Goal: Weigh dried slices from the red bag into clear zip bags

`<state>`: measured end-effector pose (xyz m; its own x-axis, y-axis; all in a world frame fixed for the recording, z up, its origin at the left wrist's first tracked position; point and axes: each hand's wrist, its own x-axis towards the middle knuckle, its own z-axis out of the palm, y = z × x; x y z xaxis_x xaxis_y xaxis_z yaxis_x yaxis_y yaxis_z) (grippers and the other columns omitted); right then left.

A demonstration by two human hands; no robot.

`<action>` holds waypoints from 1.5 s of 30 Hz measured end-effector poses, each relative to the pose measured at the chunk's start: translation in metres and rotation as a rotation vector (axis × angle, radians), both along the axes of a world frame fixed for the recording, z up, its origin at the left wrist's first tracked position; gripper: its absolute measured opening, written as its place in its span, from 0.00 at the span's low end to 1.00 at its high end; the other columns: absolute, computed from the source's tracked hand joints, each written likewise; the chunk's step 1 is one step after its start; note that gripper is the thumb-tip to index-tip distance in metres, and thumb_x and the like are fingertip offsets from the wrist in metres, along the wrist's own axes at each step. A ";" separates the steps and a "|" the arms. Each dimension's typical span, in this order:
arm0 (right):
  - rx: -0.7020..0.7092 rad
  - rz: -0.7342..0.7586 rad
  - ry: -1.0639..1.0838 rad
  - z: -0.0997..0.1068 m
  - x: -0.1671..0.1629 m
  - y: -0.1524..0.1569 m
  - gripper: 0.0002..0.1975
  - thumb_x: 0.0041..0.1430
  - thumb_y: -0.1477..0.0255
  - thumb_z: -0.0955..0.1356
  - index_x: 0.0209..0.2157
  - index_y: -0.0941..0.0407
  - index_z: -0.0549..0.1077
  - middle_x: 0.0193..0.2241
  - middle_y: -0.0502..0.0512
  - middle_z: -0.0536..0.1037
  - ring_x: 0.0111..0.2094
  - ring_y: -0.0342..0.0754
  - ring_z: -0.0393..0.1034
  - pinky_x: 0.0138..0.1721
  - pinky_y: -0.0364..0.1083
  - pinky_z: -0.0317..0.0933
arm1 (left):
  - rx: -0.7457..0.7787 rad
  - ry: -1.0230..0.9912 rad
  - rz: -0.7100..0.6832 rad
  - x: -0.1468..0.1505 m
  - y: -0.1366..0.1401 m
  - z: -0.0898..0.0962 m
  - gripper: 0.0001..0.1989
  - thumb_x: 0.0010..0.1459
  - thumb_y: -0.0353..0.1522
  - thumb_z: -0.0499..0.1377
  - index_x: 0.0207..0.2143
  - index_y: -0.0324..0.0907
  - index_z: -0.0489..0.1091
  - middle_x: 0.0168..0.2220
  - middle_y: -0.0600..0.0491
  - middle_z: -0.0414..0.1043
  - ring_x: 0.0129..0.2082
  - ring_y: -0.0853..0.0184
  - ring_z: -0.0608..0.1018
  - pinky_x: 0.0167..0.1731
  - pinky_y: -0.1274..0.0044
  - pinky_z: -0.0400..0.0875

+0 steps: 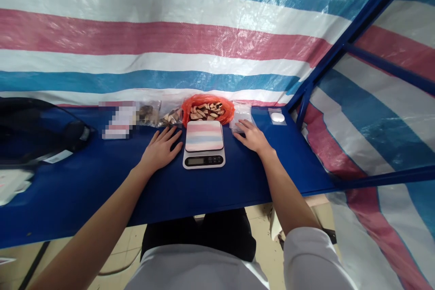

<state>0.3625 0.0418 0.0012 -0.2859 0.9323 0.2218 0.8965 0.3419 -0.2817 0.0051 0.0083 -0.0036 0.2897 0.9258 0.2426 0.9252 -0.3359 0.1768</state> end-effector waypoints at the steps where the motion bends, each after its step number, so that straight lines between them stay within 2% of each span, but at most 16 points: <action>1: -0.015 0.007 -0.014 0.001 0.000 0.000 0.24 0.66 0.60 0.66 0.61 0.52 0.71 0.64 0.56 0.69 0.66 0.57 0.61 0.64 0.57 0.62 | 0.000 0.000 0.001 0.000 0.000 0.000 0.27 0.67 0.40 0.48 0.64 0.41 0.66 0.68 0.44 0.60 0.69 0.50 0.61 0.68 0.56 0.51; 4: -0.035 -0.013 -0.036 0.004 -0.004 -0.001 0.21 0.67 0.61 0.65 0.59 0.49 0.73 0.63 0.52 0.70 0.64 0.56 0.65 0.62 0.57 0.65 | 0.004 0.001 0.006 0.000 0.000 -0.001 0.27 0.67 0.41 0.48 0.64 0.42 0.66 0.68 0.45 0.61 0.69 0.51 0.61 0.68 0.57 0.51; 11: 0.022 -0.094 -0.035 0.005 -0.013 -0.004 0.16 0.69 0.64 0.63 0.52 0.45 0.78 0.58 0.47 0.76 0.59 0.54 0.71 0.55 0.55 0.71 | -0.009 0.025 0.007 0.001 -0.001 0.002 0.27 0.67 0.40 0.48 0.64 0.40 0.66 0.68 0.44 0.60 0.69 0.51 0.61 0.68 0.58 0.51; 20: 0.104 -0.088 -0.056 0.000 -0.013 -0.004 0.16 0.69 0.65 0.63 0.50 0.47 0.80 0.54 0.49 0.79 0.56 0.53 0.74 0.52 0.52 0.72 | -0.020 -0.018 0.016 0.002 0.001 0.003 0.26 0.67 0.41 0.49 0.63 0.43 0.68 0.68 0.46 0.61 0.69 0.53 0.61 0.69 0.58 0.51; 23: 0.132 -0.116 -0.050 0.009 -0.014 -0.007 0.17 0.69 0.64 0.62 0.50 0.49 0.80 0.53 0.52 0.80 0.52 0.54 0.77 0.51 0.51 0.72 | -0.012 -0.039 0.026 0.002 0.002 0.003 0.26 0.66 0.41 0.49 0.61 0.42 0.70 0.66 0.45 0.64 0.69 0.52 0.63 0.68 0.58 0.52; 27: 0.130 -0.133 0.024 0.030 -0.013 -0.012 0.18 0.69 0.62 0.62 0.49 0.50 0.81 0.49 0.54 0.82 0.50 0.57 0.78 0.51 0.52 0.71 | 0.005 -0.115 0.032 0.001 0.003 0.003 0.25 0.66 0.40 0.49 0.58 0.40 0.72 0.64 0.44 0.67 0.67 0.52 0.66 0.68 0.58 0.55; 31: 0.120 -0.081 0.239 0.055 -0.013 -0.018 0.19 0.68 0.58 0.64 0.47 0.51 0.82 0.47 0.54 0.83 0.49 0.58 0.79 0.54 0.54 0.71 | 0.032 -0.257 0.007 0.002 0.002 0.011 0.23 0.65 0.41 0.50 0.54 0.40 0.75 0.59 0.44 0.73 0.62 0.54 0.72 0.66 0.60 0.59; 36: 0.011 0.049 0.622 0.077 -0.026 -0.019 0.19 0.61 0.52 0.69 0.41 0.50 0.84 0.44 0.52 0.84 0.48 0.59 0.79 0.55 0.58 0.70 | 0.008 -0.523 -0.093 0.019 0.003 0.037 0.23 0.65 0.44 0.52 0.51 0.41 0.77 0.53 0.45 0.77 0.56 0.56 0.77 0.59 0.66 0.69; 40: -0.136 0.163 0.873 0.082 -0.049 -0.015 0.20 0.57 0.51 0.71 0.40 0.51 0.84 0.43 0.52 0.85 0.48 0.57 0.79 0.54 0.56 0.71 | -0.149 -0.775 -0.145 0.041 0.012 0.055 0.22 0.63 0.46 0.55 0.47 0.41 0.78 0.47 0.46 0.80 0.49 0.57 0.80 0.52 0.68 0.74; 45: -0.214 0.191 1.056 0.077 -0.075 -0.008 0.21 0.52 0.49 0.74 0.37 0.51 0.84 0.42 0.53 0.85 0.47 0.56 0.79 0.54 0.56 0.70 | -0.440 -1.181 -0.107 0.059 0.031 0.056 0.25 0.55 0.49 0.64 0.46 0.39 0.77 0.48 0.44 0.79 0.46 0.56 0.80 0.49 0.64 0.76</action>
